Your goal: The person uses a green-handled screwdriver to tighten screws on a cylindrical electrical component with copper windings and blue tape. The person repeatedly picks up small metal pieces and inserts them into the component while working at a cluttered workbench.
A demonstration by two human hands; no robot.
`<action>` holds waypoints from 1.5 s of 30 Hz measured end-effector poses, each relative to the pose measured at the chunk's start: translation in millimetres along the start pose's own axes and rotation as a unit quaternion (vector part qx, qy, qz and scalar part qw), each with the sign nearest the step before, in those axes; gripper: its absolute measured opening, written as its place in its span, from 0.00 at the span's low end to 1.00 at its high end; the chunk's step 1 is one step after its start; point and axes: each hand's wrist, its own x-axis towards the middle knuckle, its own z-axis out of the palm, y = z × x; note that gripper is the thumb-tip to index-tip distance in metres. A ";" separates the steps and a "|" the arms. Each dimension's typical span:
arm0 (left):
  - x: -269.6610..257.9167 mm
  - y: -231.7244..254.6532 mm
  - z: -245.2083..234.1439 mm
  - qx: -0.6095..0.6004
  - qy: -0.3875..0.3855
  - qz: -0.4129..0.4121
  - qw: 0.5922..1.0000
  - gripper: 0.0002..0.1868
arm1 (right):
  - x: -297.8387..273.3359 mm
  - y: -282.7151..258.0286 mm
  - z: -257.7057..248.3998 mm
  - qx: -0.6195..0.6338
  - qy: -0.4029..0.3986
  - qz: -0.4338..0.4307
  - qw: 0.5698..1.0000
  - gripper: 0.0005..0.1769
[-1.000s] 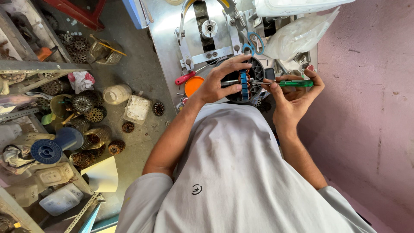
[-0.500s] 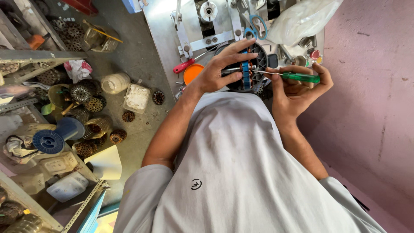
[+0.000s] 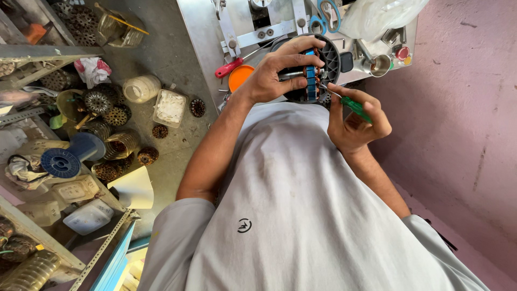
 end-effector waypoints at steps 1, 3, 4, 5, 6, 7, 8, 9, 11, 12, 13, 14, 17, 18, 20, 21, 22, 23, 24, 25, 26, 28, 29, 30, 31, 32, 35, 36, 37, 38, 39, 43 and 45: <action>0.4 -0.2 -0.3 0.011 0.000 0.007 1.000 0.22 | -0.5 3.4 3.2 0.004 0.005 -0.018 1.000 0.36; 1.6 -1.5 0.7 0.031 0.001 0.022 0.999 0.22 | -0.5 8.8 7.5 0.003 0.016 -0.063 0.998 0.34; 2.5 -2.1 -0.3 0.030 0.000 0.023 0.999 0.22 | 1.1 10.7 9.7 0.003 0.022 -0.087 0.996 0.33; 3.3 -2.6 -1.4 0.029 0.000 0.024 0.999 0.22 | 3.0 10.5 9.6 0.016 0.005 -0.050 0.999 0.33; 3.3 -2.6 -2.5 0.029 -0.001 0.025 0.999 0.22 | 5.3 8.6 7.8 0.028 -0.012 -0.012 0.999 0.32; 2.8 -2.5 -3.6 0.034 -0.002 0.021 0.999 0.22 | 8.4 6.7 5.6 0.040 -0.028 0.025 0.998 0.31; 1.7 -2.7 -2.5 0.036 -0.004 0.017 0.999 0.22 | 11.8 4.7 1.2 0.038 -0.059 0.063 0.996 0.31; 0.4 -2.6 -1.0 0.039 -0.006 0.013 0.999 0.22 | 16.3 3.1 -4.3 0.036 -0.090 0.101 0.990 0.31; 2.5 -1.8 -0.3 0.032 -0.004 0.015 0.999 0.22 | 28.0 0.3 -13.0 0.053 -0.120 0.154 0.979 0.31; 2.0 -0.6 -0.5 0.030 -0.001 0.014 0.999 0.22 | 33.4 -2.3 -17.0 0.076 -0.124 0.171 0.974 0.30; 1.2 0.7 0.1 0.028 0.000 0.017 0.999 0.23 | 37.9 -5.6 -19.3 0.098 -0.128 0.189 0.969 0.30; 0.6 1.4 -0.1 0.026 0.002 0.020 0.999 0.23 | 41.1 -9.0 -18.6 0.111 -0.098 0.172 0.974 0.30; -2.4 1.0 -2.3 0.031 0.003 0.014 0.999 0.22 | 45.1 -16.5 -13.1 0.133 -0.040 0.142 0.980 0.31; -2.9 -0.6 -0.3 0.032 0.001 0.010 0.999 0.21 | 45.8 -15.7 -13.3 0.124 -0.041 0.145 0.981 0.31; -1.2 -3.4 1.2 0.032 0.007 0.023 0.999 0.21 | 49.1 -9.2 -13.0 0.114 -0.061 0.139 0.982 0.32; 1.1 -4.4 0.4 0.034 0.009 0.031 0.999 0.21 | 52.5 -3.5 -12.7 0.113 -0.079 0.130 0.982 0.32; 1.3 -4.7 -0.4 0.044 0.011 0.035 0.998 0.23 | 55.4 2.0 -12.2 0.114 -0.099 0.123 0.981 0.33; 1.3 -4.9 -1.1 0.054 0.014 0.040 0.998 0.25 | 58.8 8.2 -13.8 0.140 -0.108 0.148 0.973 0.32; -0.5 -5.1 0.3 0.063 0.017 0.044 0.997 0.27 | 61.4 13.8 -18.0 0.166 -0.119 0.175 0.963 0.31; -2.3 -5.3 1.3 0.065 0.021 0.039 0.997 0.28 | 63.7 20.2 -20.1 0.178 -0.138 0.189 0.956 0.31; -2.9 -6.0 2.6 0.066 0.023 0.035 0.997 0.30 | 65.6 26.1 -23.6 0.187 -0.156 0.203 0.948 0.31; -3.7 -6.2 5.8 0.053 0.028 0.027 0.998 0.33 | 68.2 34.7 -27.7 0.181 -0.197 0.203 0.942 0.30; -4.4 -5.4 7.4 0.040 0.030 0.022 0.998 0.35 | 68.4 36.2 -28.6 0.180 -0.211 0.202 0.939 0.30; -3.4 -4.7 6.6 0.030 0.033 0.019 0.999 0.36 | 68.6 36.6 -26.3 0.183 -0.212 0.195 0.940 0.30; -2.4 -3.7 5.8 0.039 0.035 0.016 0.999 0.36 | 67.7 35.1 -22.1 0.172 -0.209 0.167 0.948 0.30; -2.4 -2.7 5.7 0.048 0.038 0.013 0.998 0.35 | 66.0 31.9 -19.2 0.161 -0.205 0.140 0.955 0.30; -3.1 -0.3 5.4 0.085 0.039 0.016 0.995 0.33 | 58.8 21.0 -10.2 0.108 -0.190 0.040 0.975 0.31; -2.4 -1.3 7.0 0.097 0.038 0.019 0.994 0.32 | 59.0 21.6 -13.0 0.104 -0.196 0.038 0.974 0.31; 0.1 -3.2 8.8 0.093 0.042 0.019 0.995 0.33 | 59.6 23.8 -17.1 0.101 -0.202 0.037 0.973 0.31; -0.3 -3.6 8.8 0.090 0.046 0.015 0.995 0.34 | 61.5 27.2 -23.0 0.135 -0.170 0.047 0.975 0.31; -1.4 -3.6 9.0 0.087 0.050 0.011 0.995 0.35 | 62.4 31.2 -28.8 0.169 -0.137 0.057 0.974 0.30; -4.9 -4.9 9.2 0.000 0.070 -0.005 0.998 0.34 | 76.2 80.4 -66.3 0.168 -0.037 0.227 0.958 0.14; -6.1 -5.5 11.8 -0.051 0.083 -0.026 0.995 0.33 | 79.3 121.1 -77.1 0.087 -0.115 0.317 0.938 0.10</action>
